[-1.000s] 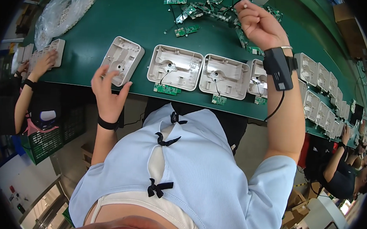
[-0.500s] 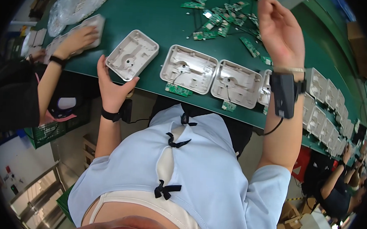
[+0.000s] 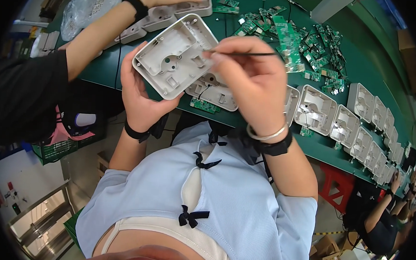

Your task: Assembling printed circuit boards into plastic enclosures on an industrial production line.

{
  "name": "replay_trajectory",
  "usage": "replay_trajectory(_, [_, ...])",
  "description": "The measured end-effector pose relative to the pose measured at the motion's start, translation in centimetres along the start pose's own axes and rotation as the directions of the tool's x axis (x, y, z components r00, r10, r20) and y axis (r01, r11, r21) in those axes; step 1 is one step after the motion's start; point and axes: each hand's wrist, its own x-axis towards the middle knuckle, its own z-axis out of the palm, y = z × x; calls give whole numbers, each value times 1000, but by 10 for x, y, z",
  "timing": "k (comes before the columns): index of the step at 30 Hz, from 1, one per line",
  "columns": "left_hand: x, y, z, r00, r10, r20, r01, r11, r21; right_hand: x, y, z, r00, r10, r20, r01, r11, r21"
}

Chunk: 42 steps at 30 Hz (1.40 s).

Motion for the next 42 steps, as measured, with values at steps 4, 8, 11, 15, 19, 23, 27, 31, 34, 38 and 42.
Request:
replay_trajectory(4, [6,1,9,995,98,25,-101,986,134,-7,13,10,999,16,47,-4,972,-237])
replay_trajectory(8, [5,4,12,992,116,45,-122,978,171,-10,21,19,1000,-13,19,21,877,-481])
replay_trajectory(11, [4,8,13,982,178,63,-187,956,227,-10,28,18,996,-77,41,87,860,-503])
replay_trajectory(15, [3,6,15,978,202,55,-209,954,214,-10,30,22,995,-94,28,95,860,-501])
replay_trajectory(19, [-1,9,16,982,177,61,-185,968,168,-8,39,16,957,-263,119,282,764,-580])
replay_trajectory(23, [-3,10,18,981,166,96,-182,965,186,-10,42,16,900,-352,256,432,651,-624])
replay_trajectory(27, [-5,6,22,982,177,66,-185,971,154,-14,46,17,894,-344,287,445,616,-650])
replay_trajectory(31, [-6,7,22,981,181,64,-187,978,93,-17,46,15,911,-352,217,393,575,-718])
replay_trajectory(34, [-6,11,22,976,202,86,-211,972,107,-18,43,15,914,-349,206,384,583,-716])
replay_trajectory(38, [-5,12,24,966,234,112,-250,956,155,-20,46,15,909,-337,245,409,608,-680])
replay_trajectory(42, [-4,12,26,969,212,127,-230,962,147,-18,44,11,914,-320,250,392,531,-752])
